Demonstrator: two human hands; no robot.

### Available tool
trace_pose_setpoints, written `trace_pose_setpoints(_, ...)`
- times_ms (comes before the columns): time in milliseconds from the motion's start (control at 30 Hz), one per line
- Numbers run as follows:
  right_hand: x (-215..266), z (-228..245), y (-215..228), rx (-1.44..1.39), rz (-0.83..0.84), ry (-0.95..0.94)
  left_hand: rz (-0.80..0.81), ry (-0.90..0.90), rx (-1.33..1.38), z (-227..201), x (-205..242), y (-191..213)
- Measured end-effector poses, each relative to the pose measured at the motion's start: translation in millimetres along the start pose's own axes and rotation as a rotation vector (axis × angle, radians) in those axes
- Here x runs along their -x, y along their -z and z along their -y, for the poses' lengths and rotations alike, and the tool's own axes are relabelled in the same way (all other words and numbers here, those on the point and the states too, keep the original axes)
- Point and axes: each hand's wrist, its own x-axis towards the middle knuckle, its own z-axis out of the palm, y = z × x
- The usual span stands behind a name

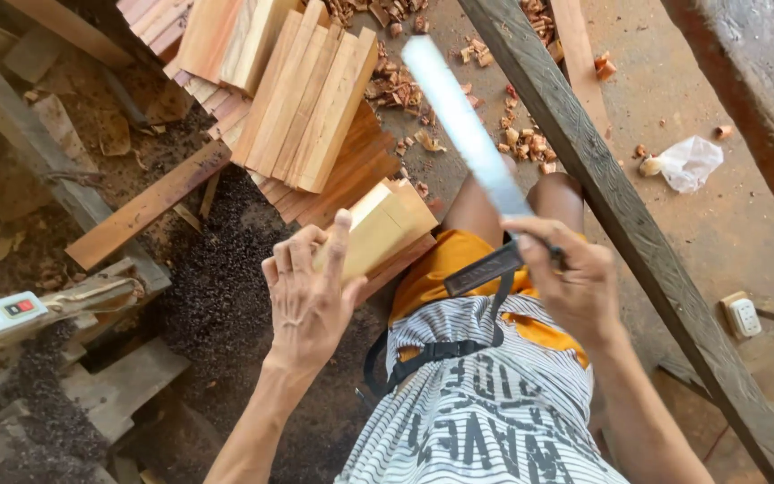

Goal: The recorder measures and marks small wooden blocks with a ruler and a pen on a workshop bench.

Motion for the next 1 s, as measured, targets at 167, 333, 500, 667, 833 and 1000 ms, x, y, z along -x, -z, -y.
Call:
trace_pose_setpoints(167,11,34,28,0.130,0.015,0.227,-0.042,-0.041,-0.042,-11,2,-4)
trace_pose_setpoints(333,17,40,8,0.067,0.073,0.135,-0.039,0.011,0.045,-13,1,6)
trace_pose_setpoints(500,16,75,-4,0.113,0.200,0.075,-0.395,-0.179,0.163,-61,2,48)
trace_pose_setpoints(667,-13,98,-21,0.074,0.421,0.211,-0.245,-0.028,0.473,-47,36,20)
trace_pose_setpoints(833,-77,46,-66,-0.235,0.342,0.065,-0.448,0.149,0.288,-38,0,35)
trace_pose_setpoints(1000,-83,34,-81,-0.385,0.403,0.041,-0.423,0.184,0.255,-34,-5,7)
